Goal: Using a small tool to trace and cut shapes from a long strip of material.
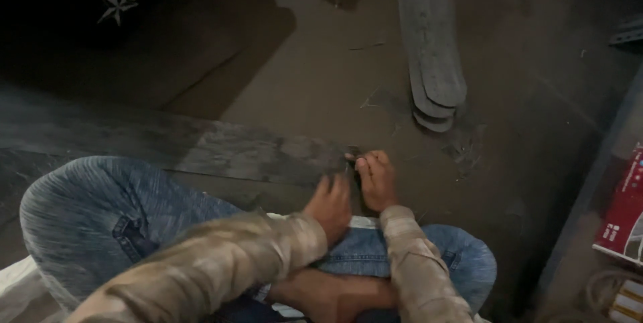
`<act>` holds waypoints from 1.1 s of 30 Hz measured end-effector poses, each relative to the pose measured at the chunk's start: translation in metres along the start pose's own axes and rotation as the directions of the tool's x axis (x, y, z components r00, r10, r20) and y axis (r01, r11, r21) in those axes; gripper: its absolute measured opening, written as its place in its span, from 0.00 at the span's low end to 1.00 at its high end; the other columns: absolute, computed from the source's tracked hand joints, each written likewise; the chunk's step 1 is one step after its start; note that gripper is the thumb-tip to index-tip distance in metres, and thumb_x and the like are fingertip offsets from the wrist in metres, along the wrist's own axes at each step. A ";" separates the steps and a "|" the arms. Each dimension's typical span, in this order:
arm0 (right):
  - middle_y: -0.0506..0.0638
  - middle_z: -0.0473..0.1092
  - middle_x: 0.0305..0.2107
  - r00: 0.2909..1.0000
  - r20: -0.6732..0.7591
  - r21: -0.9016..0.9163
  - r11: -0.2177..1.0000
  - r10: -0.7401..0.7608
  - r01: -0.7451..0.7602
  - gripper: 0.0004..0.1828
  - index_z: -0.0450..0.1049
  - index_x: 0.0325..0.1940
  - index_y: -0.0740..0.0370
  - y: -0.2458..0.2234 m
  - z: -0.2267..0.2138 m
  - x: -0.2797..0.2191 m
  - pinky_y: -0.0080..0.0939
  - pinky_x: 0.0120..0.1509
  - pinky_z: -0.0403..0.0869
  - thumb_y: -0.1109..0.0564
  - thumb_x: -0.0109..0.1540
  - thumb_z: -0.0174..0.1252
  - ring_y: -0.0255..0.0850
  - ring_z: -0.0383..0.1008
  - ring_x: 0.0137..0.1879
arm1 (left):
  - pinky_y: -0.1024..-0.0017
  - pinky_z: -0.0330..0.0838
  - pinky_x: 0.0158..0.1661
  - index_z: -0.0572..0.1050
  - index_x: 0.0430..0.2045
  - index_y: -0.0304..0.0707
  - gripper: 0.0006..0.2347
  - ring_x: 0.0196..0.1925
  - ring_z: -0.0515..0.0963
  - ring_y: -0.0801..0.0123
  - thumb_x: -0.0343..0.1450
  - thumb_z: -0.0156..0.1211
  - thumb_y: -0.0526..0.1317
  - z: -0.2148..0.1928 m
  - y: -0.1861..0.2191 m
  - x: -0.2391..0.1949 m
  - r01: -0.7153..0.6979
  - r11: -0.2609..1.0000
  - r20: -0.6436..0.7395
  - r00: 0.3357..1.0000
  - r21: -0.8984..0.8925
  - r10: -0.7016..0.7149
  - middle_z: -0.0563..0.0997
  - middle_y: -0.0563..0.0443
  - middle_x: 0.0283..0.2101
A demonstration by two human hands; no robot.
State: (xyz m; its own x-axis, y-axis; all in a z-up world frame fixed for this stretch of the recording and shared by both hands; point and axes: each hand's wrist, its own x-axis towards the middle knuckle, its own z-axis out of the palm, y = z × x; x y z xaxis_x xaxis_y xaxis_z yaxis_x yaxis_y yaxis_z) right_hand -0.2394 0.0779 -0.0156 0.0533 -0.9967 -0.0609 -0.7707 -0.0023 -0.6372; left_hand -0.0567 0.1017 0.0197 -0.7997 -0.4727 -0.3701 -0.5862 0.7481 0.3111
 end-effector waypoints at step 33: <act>0.51 0.75 0.25 0.939 0.267 -0.502 0.801 -0.215 0.326 0.19 0.75 0.57 0.53 -0.032 -0.012 0.032 0.47 0.34 0.75 0.56 0.60 0.62 0.45 0.77 0.33 | 0.50 0.30 0.71 0.71 0.59 0.24 0.31 0.78 0.38 0.38 0.67 0.61 0.52 -0.038 -0.010 -0.002 0.005 0.992 0.242 0.970 -0.129 0.027 0.47 0.24 0.75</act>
State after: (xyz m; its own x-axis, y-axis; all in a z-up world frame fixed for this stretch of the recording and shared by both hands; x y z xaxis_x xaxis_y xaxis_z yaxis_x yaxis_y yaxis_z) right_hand -0.2201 0.0451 0.0122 0.3853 -0.9142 -0.1259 -0.9187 -0.3672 -0.1451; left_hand -0.0544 0.0775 0.0506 -0.7600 -0.3252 -0.5627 -0.6017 0.6794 0.4200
